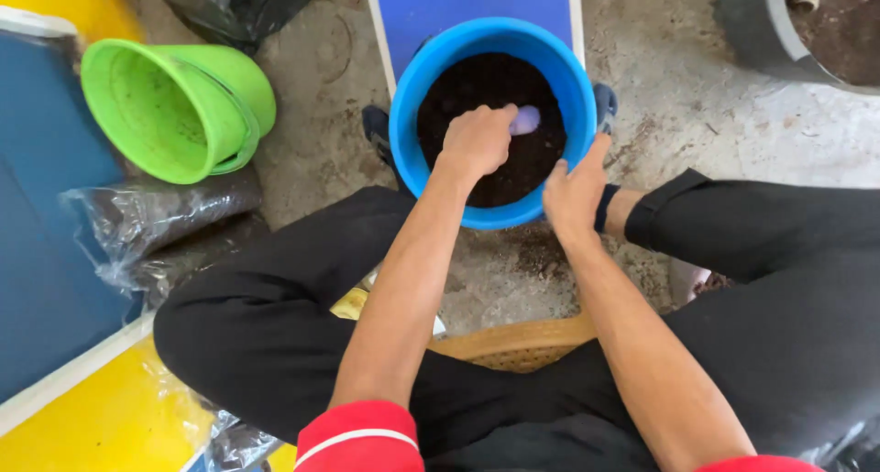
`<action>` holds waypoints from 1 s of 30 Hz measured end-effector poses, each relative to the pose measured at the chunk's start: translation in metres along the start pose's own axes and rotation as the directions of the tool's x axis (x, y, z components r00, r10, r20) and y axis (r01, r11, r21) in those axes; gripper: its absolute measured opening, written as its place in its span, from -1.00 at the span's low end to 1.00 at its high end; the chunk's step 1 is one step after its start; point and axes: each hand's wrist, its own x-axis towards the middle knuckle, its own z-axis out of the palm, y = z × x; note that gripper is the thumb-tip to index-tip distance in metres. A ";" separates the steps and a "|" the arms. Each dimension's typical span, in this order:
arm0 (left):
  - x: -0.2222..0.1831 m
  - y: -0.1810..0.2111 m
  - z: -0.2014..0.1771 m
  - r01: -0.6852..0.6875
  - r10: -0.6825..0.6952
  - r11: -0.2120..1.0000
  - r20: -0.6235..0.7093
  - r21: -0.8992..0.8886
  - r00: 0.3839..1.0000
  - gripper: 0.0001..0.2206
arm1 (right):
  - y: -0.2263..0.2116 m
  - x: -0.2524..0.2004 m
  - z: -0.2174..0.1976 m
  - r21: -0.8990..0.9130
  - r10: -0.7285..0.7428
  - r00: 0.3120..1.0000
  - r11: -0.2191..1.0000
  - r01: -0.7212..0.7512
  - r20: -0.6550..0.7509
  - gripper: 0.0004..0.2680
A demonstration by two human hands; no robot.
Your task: Scooping soil into plastic bags, measuring and mixing components, and checking weights using a digital scale.
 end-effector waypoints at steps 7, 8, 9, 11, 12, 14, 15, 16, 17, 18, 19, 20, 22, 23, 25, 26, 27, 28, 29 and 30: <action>-0.075 -0.016 -0.078 0.098 -0.077 0.990 0.197 -0.098 0.977 -0.81 | 0.001 0.061 -0.030 -0.030 -0.096 0.938 0.993 0.113 0.333 -0.69; -0.079 -0.015 -0.096 0.102 -0.091 0.993 0.177 -0.053 0.980 -0.82 | -0.001 0.062 -0.032 -0.011 -0.101 0.951 0.994 0.109 0.291 -0.68; -0.081 -0.014 -0.114 0.107 -0.104 0.994 0.156 -0.007 0.982 -0.82 | -0.004 0.066 -0.033 0.007 -0.104 0.963 0.994 0.106 0.249 -0.66; -0.082 0.001 -0.146 0.151 -0.150 0.989 0.142 0.005 0.978 -0.83 | -0.012 0.040 -0.022 0.044 -0.063 0.982 0.997 0.056 0.178 -0.64; -0.080 0.010 -0.161 0.186 -0.187 0.982 0.122 0.014 0.975 -0.83 | -0.015 0.029 -0.018 0.080 -0.022 0.995 0.997 0.014 0.098 -0.61; -0.053 0.018 -0.152 0.224 -0.218 0.973 0.113 -0.048 0.969 -0.80 | -0.013 0.012 -0.008 0.044 -0.021 0.999 0.999 0.019 0.048 -0.56; -0.038 0.023 -0.148 0.268 -0.258 0.957 0.101 -0.106 0.961 -0.73 | -0.012 0.006 -0.003 0.015 -0.028 1.000 1.000 0.028 0.004 -0.52; -0.010 0.011 -0.083 0.264 -0.254 0.958 0.101 -0.113 0.962 -0.73 | -0.012 0.004 -0.010 0.008 -0.030 1.000 1.000 0.030 0.001 -0.52; 0.016 0.005 -0.024 0.269 -0.248 0.952 0.145 -0.147 0.958 -0.73 | -0.013 0.002 -0.016 -0.026 -0.053 0.999 0.998 0.052 -0.014 -0.50; 0.043 -0.003 0.023 0.295 -0.264 0.940 0.179 -0.172 0.948 -0.73 | -0.018 0.000 -0.015 -0.043 -0.084 0.996 0.996 0.083 -0.012 -0.47; 0.033 -0.009 0.024 0.311 -0.283 0.935 0.170 -0.170 0.944 -0.73 | -0.019 -0.004 -0.014 -0.031 -0.094 0.996 0.995 0.094 0.002 -0.47; 0.032 -0.009 0.026 0.274 -0.234 0.937 0.192 -0.215 0.953 -0.74 | -0.018 -0.004 -0.015 -0.041 -0.077 0.997 0.996 0.076 -0.006 -0.46; 0.023 -0.012 0.026 0.236 -0.187 0.940 0.207 -0.247 0.960 -0.74 | -0.008 -0.003 -0.015 -0.037 -0.061 0.998 0.997 0.060 -0.019 -0.44; 0.015 -0.014 0.025 0.213 -0.167 0.948 0.199 -0.238 0.966 -0.76 | 0.001 -0.003 -0.012 -0.043 -0.095 0.995 0.995 0.095 -0.011 -0.43; 0.003 -0.019 0.007 0.192 -0.154 0.956 0.177 -0.221 0.972 -0.79 | 0.005 0.015 -0.011 -0.037 -0.141 0.990 0.989 0.140 -0.004 -0.41; -0.008 -0.016 -0.005 0.176 -0.136 0.963 0.197 -0.203 0.971 -0.79 | 0.002 0.021 -0.019 -0.065 -0.120 0.990 0.990 0.125 0.070 -0.42; -0.019 -0.013 -0.018 0.160 -0.119 0.970 0.216 -0.185 0.969 -0.79 | -0.001 0.027 -0.027 -0.093 -0.097 0.985 0.989 0.111 0.144 -0.42; -0.024 -0.019 -0.041 0.154 -0.115 0.972 0.213 -0.179 0.970 -0.79 | -0.005 0.044 -0.027 -0.089 -0.099 0.986 0.990 0.112 0.136 -0.42; -0.030 -0.024 -0.065 0.147 -0.119 0.985 0.254 -0.095 0.960 -0.80 | -0.010 0.060 -0.029 -0.111 -0.117 0.969 0.983 0.143 0.216 -0.44; -0.034 -0.026 -0.087 0.132 -0.121 0.991 0.294 -0.020 0.948 -0.82 | -0.014 0.078 -0.035 -0.140 -0.132 0.947 0.974 0.179 0.294 -0.45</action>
